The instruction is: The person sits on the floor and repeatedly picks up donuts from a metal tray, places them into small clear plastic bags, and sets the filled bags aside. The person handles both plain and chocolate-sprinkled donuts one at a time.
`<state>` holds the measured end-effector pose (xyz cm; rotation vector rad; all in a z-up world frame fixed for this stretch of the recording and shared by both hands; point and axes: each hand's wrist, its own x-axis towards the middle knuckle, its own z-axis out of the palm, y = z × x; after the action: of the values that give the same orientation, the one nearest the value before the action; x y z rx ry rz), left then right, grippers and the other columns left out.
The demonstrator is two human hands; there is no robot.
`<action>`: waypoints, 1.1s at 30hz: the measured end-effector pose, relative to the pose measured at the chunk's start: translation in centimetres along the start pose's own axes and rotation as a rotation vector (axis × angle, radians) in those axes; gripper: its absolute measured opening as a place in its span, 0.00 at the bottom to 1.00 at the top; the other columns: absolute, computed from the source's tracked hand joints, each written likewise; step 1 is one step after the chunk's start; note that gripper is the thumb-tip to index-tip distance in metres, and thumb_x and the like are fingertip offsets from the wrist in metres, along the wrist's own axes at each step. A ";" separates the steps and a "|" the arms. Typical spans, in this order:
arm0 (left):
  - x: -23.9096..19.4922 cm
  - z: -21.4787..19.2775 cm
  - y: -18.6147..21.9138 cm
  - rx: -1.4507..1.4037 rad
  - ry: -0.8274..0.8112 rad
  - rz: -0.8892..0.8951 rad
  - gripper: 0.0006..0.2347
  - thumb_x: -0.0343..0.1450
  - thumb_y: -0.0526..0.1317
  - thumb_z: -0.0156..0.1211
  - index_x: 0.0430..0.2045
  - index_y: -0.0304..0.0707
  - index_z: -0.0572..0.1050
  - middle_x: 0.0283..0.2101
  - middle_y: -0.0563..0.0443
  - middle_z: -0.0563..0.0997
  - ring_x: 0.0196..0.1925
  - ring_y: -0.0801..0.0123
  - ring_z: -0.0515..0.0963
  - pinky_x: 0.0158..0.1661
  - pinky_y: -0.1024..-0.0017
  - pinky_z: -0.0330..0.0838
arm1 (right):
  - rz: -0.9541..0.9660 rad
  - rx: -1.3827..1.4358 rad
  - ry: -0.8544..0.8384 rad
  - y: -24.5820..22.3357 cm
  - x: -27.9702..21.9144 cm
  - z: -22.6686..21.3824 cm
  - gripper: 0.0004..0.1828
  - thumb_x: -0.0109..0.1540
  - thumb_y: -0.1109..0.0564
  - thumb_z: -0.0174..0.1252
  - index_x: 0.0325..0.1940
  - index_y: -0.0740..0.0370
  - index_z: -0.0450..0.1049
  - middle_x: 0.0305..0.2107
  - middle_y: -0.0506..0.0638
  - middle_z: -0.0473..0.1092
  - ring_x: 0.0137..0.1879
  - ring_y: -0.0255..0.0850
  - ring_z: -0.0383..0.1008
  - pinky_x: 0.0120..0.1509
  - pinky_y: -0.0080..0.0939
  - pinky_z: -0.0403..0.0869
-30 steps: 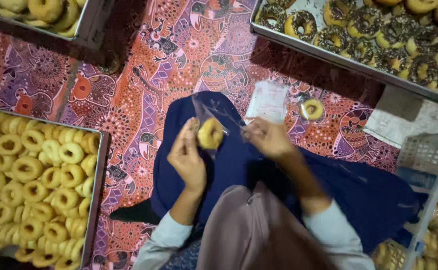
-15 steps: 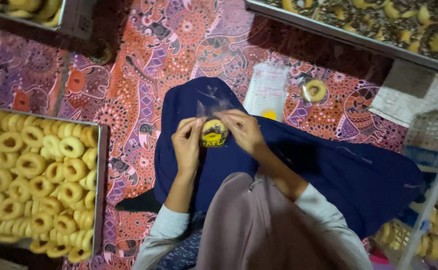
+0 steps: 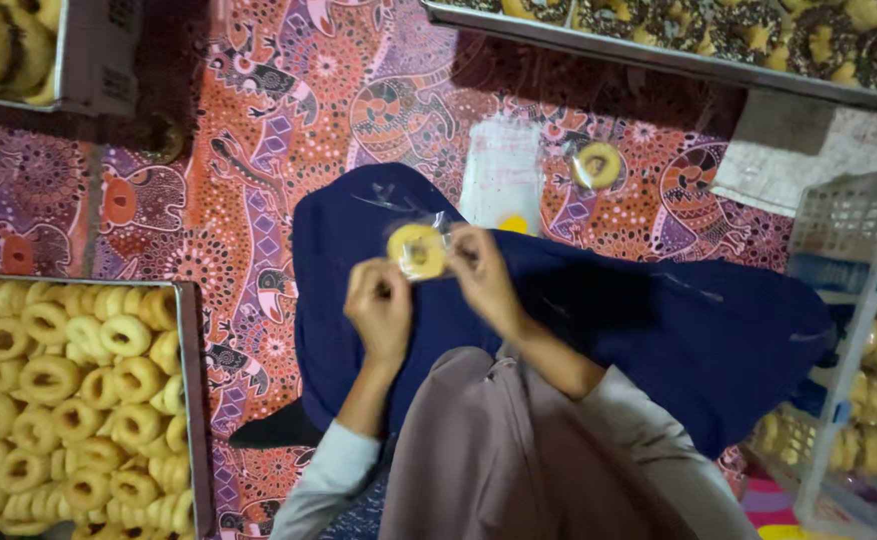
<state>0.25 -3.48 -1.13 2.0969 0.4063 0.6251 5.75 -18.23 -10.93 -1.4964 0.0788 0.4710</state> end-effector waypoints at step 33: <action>10.7 13.5 5.1 -0.237 -0.030 0.138 0.10 0.74 0.28 0.62 0.48 0.39 0.77 0.43 0.44 0.87 0.35 0.70 0.87 0.42 0.72 0.81 | -0.735 -0.856 0.263 -20.1 3.2 -5.7 0.14 0.66 0.64 0.56 0.56 0.66 0.76 0.52 0.59 0.76 0.60 0.51 0.77 0.75 0.63 0.64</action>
<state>17.00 -9.91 -0.41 1.9147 0.1620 0.6866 16.96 -23.02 6.34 -2.2598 -0.5144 -0.3496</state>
